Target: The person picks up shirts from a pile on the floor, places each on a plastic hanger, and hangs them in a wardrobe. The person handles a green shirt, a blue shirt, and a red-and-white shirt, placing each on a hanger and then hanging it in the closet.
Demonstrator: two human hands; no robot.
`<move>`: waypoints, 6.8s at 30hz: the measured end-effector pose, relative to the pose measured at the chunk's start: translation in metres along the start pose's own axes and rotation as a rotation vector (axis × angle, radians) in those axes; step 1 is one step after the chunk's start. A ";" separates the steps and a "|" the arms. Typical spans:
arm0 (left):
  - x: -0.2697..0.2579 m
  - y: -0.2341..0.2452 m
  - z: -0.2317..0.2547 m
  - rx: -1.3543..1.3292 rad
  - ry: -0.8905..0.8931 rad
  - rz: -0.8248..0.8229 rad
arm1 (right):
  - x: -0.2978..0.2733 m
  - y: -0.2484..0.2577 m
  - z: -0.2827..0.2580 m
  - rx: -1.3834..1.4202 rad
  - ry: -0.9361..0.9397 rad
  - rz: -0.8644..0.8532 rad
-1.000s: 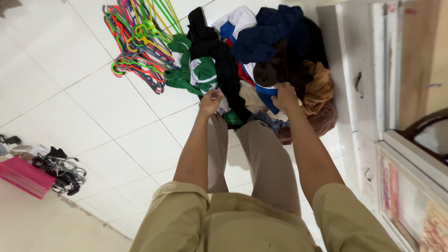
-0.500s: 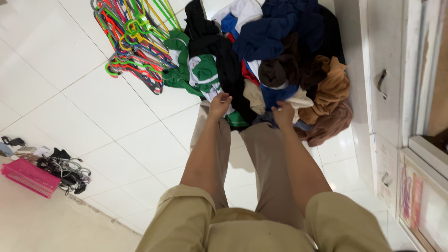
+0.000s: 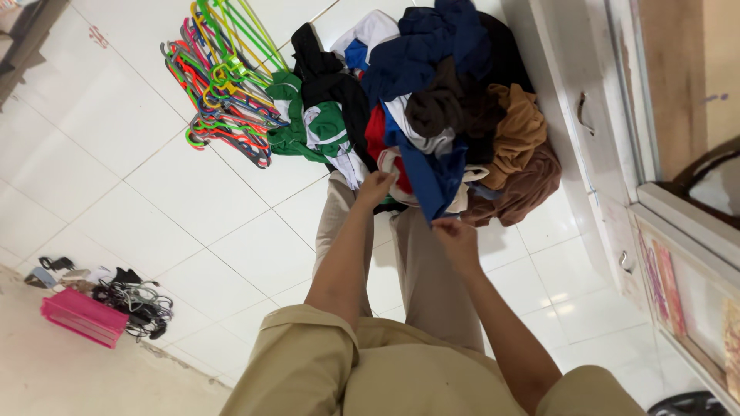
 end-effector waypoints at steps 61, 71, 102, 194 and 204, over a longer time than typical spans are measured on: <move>-0.359 0.211 0.311 -0.988 -0.177 -0.712 | -0.026 -0.067 -0.312 -0.020 0.547 -0.544; -0.381 0.287 0.304 -0.107 -0.616 -0.406 | -0.037 -0.020 -0.393 0.079 0.759 -0.587; -0.451 0.292 0.433 -0.434 -1.416 0.232 | -0.299 0.124 -0.532 -0.997 1.114 0.026; -0.365 0.259 0.380 0.278 -0.893 -0.194 | -0.126 0.193 -0.418 0.558 0.533 -0.956; -0.366 0.182 0.374 -0.172 -1.134 -0.433 | -0.126 0.214 -0.441 0.704 0.549 -0.939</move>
Point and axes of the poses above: each hand's wrist, its own x-axis towards the middle knuckle, its own y-axis out of the back of the hand, z = x × y, the point moved 10 cm from there along x, towards the middle knuckle, and after that the axes turned 9 degrees about z, right-handed, at the moved point
